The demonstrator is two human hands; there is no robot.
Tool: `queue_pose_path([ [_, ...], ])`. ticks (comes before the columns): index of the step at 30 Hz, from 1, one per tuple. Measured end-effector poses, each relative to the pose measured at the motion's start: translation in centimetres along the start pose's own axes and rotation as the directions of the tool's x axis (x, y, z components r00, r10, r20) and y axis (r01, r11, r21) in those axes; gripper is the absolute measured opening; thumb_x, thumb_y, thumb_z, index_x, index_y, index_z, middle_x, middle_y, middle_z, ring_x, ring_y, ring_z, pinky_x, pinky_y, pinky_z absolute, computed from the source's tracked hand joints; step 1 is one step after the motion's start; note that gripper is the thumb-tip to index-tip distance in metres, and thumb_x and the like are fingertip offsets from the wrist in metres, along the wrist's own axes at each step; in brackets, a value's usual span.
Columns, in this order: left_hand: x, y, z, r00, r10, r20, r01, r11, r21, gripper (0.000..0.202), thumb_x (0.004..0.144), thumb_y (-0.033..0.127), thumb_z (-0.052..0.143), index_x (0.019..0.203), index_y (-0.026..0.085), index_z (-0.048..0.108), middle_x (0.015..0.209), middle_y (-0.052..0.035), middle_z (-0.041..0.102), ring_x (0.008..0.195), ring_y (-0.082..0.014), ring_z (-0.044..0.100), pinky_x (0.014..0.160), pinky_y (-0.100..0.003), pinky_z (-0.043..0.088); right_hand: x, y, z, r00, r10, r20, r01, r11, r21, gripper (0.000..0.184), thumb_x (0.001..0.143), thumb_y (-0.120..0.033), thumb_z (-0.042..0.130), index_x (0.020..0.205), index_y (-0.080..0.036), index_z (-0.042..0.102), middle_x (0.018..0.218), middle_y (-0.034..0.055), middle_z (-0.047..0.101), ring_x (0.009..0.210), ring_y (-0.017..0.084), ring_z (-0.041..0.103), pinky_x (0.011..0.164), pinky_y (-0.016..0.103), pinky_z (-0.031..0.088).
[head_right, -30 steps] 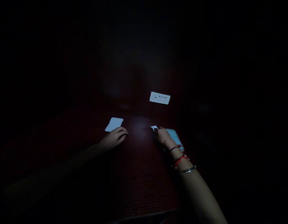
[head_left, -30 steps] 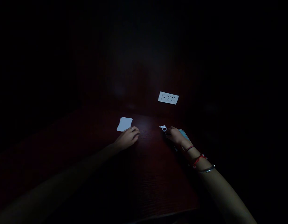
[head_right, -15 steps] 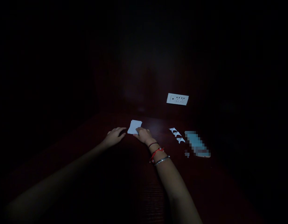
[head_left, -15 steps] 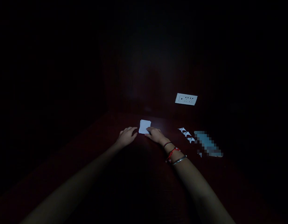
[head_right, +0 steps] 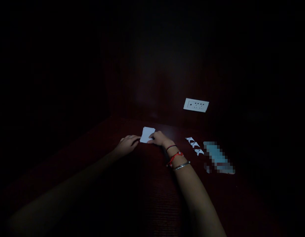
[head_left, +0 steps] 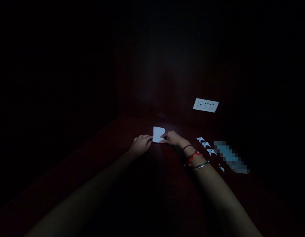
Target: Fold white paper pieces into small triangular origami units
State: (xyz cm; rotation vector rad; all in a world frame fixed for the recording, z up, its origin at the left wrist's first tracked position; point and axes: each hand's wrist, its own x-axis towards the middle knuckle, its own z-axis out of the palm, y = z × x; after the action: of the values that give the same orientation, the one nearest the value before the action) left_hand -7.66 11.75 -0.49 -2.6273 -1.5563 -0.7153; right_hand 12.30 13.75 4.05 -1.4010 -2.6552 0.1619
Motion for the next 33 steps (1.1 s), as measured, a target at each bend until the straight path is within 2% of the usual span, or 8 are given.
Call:
queue_pose_path([
  [8, 0.4, 0.1, 0.2, 0.999, 0.048, -0.014, -0.049, 0.998, -0.028, 0.032, 0.080, 0.024, 0.035, 0.109, 0.022, 0.048, 0.110, -0.0026, 0.053, 0.103, -0.0196, 0.045, 0.084, -0.033, 0.036, 0.9, 0.2, -0.1, 1.000, -0.005, 0.019, 0.005, 1.000, -0.015, 0.029, 0.070, -0.033, 0.058, 0.096, -0.019, 0.062, 0.098, 0.0048, 0.063, 0.091, 0.016, 0.057, 0.076, 0.018, 0.039],
  [15, 0.5, 0.2, 0.0, 0.997, 0.061, -0.043, -0.063, 0.996, -0.058, 0.034, 0.079, 0.017, 0.034, 0.110, 0.019, 0.049, 0.107, -0.0028, 0.055, 0.100, -0.0164, 0.048, 0.089, -0.026, 0.036, 1.0, -0.3, 0.1, 0.999, 0.041, 0.000, -0.041, 0.998, -0.039, 0.035, 0.070, -0.042, 0.056, 0.095, -0.019, 0.062, 0.094, 0.0068, 0.063, 0.087, 0.018, 0.058, 0.072, 0.020, 0.040],
  [33, 0.1, 0.3, -0.3, 0.999, -0.013, -0.041, 0.011, 0.999, -0.038, 0.030, 0.079, 0.019, 0.036, 0.101, 0.022, 0.055, 0.095, -0.0036, 0.059, 0.084, -0.0179, 0.056, 0.074, -0.027, 0.043, 1.2, -1.0, 0.1, 0.999, 0.036, 0.020, -0.035, 0.997, -0.075, 0.029, 0.073, -0.035, 0.055, 0.098, -0.021, 0.061, 0.097, 0.0051, 0.063, 0.090, 0.017, 0.057, 0.074, 0.020, 0.039],
])
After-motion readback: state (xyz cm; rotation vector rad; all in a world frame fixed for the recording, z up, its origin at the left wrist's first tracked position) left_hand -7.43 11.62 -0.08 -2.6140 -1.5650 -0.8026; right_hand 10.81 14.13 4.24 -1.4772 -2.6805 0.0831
